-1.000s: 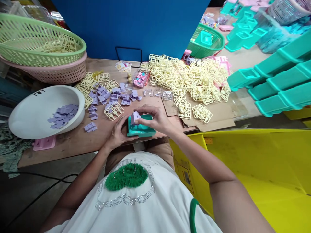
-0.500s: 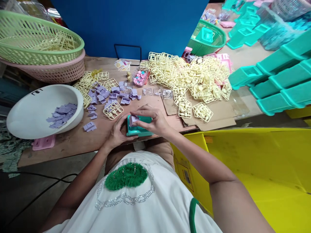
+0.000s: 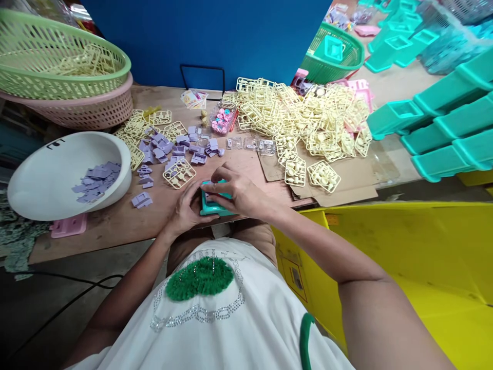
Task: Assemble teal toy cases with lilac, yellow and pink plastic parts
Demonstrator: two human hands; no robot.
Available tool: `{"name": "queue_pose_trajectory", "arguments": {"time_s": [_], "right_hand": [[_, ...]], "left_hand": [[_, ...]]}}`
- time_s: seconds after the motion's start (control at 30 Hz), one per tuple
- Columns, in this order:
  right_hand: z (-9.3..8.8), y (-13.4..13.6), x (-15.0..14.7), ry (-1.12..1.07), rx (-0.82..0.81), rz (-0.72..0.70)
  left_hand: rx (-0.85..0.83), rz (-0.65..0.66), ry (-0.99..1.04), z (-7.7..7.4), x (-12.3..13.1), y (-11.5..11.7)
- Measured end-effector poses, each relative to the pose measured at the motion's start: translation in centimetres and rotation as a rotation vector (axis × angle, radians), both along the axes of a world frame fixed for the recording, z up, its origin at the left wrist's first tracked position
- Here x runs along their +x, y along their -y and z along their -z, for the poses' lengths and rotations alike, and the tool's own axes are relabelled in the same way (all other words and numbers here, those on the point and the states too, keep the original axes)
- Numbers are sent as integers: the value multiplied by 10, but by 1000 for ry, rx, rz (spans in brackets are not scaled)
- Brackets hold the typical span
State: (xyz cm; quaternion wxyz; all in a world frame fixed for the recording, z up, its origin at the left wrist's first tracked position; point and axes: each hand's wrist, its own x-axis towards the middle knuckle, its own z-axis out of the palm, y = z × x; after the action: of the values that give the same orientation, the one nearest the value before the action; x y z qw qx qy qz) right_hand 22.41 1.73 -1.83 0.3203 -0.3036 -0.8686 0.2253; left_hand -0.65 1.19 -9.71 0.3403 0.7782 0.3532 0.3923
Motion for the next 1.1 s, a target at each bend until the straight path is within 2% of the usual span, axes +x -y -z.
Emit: {"name": "queue_pose_trajectory", "arguments": {"time_s": [0.13, 0.27, 0.53, 0.77, 0.93, 1.1], "right_hand": [[4, -2, -2, -57, -36, 12], [5, -5, -2, -49, 20, 25], [2, -17, 4, 5, 56, -67], [-15, -27, 6, 154, 36, -207], [-32, -31, 16, 218, -99, -344], [-30, -32, 18, 167, -132, -397]], "left_hand": [[-24, 13, -5, -3, 0, 0], [-54, -1, -42, -5, 0, 0], [-72, 7, -62, -8, -1, -1], [-63, 23, -16, -6, -1, 0], [-97, 77, -23, -6, -8, -7], [-106, 136, -47, -7, -13, -13]]}}
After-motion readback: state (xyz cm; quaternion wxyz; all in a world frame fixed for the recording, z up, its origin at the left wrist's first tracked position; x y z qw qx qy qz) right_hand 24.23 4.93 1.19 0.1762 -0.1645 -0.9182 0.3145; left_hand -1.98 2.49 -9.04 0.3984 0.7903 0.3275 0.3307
